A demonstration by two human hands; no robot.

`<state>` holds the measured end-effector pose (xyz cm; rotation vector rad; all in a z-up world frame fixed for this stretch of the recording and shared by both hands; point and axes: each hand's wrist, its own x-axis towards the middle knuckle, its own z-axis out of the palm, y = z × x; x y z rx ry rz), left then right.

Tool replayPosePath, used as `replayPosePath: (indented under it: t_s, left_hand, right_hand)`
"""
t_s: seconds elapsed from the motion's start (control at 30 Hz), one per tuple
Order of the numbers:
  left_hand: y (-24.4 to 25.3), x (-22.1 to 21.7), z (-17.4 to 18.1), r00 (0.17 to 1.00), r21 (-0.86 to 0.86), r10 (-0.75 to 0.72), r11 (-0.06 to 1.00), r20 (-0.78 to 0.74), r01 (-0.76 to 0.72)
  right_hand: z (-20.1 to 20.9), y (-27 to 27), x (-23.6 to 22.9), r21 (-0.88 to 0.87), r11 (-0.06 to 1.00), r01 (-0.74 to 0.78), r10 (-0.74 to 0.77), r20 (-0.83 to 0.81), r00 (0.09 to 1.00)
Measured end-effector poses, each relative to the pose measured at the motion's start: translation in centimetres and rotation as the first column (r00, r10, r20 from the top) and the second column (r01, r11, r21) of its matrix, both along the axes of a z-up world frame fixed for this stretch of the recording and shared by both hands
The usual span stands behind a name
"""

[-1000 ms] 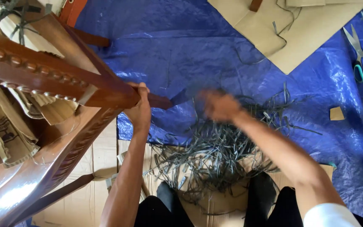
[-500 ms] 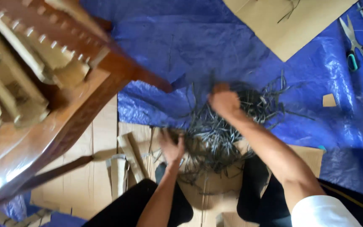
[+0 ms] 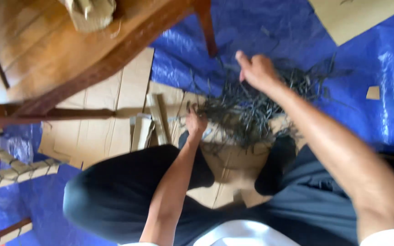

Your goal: The person unties bundles of dark fibers and ties them around the supports of a wooden chair, then prepares rolls of paper to be used in the repair.

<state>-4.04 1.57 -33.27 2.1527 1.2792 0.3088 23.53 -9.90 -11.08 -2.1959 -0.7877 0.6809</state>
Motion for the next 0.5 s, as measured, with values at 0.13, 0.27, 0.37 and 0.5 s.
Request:
replayPosePath:
  t_s: [0.13, 0.27, 0.37, 0.5]
  left_hand:
    - [-1.8, -2.3, 3.2, 0.986, -0.035, -0.026, 0.999, -0.164, 0.021]
    - [-4.2, -3.5, 6.1, 0.981, 0.199, -0.185, 0.961, -0.066, 0.194]
    - [-7.7, -1.8, 14.6, 0.780, 0.249, -0.613, 0.741, -0.129, 0.623]
    - [-14.0, -0.9, 11.7, 0.562, 0.134, -0.821, 0.571, 0.099, 0.810]
  right_hand:
    - [9.2, -1.6, -1.7, -0.092, 0.995, -0.050, 0.045, -0.055, 0.997]
    - [16.7, -4.5, -4.0, -0.036, 0.980, -0.196, 0.196, -0.012, 0.981]
    - [17.8, -6.6, -5.0, 0.034, 0.987, -0.160, 0.159, 0.023, 0.987]
    - [16.4, -7.5, -5.1, 0.180, 0.981, -0.073, 0.083, -0.044, 0.996]
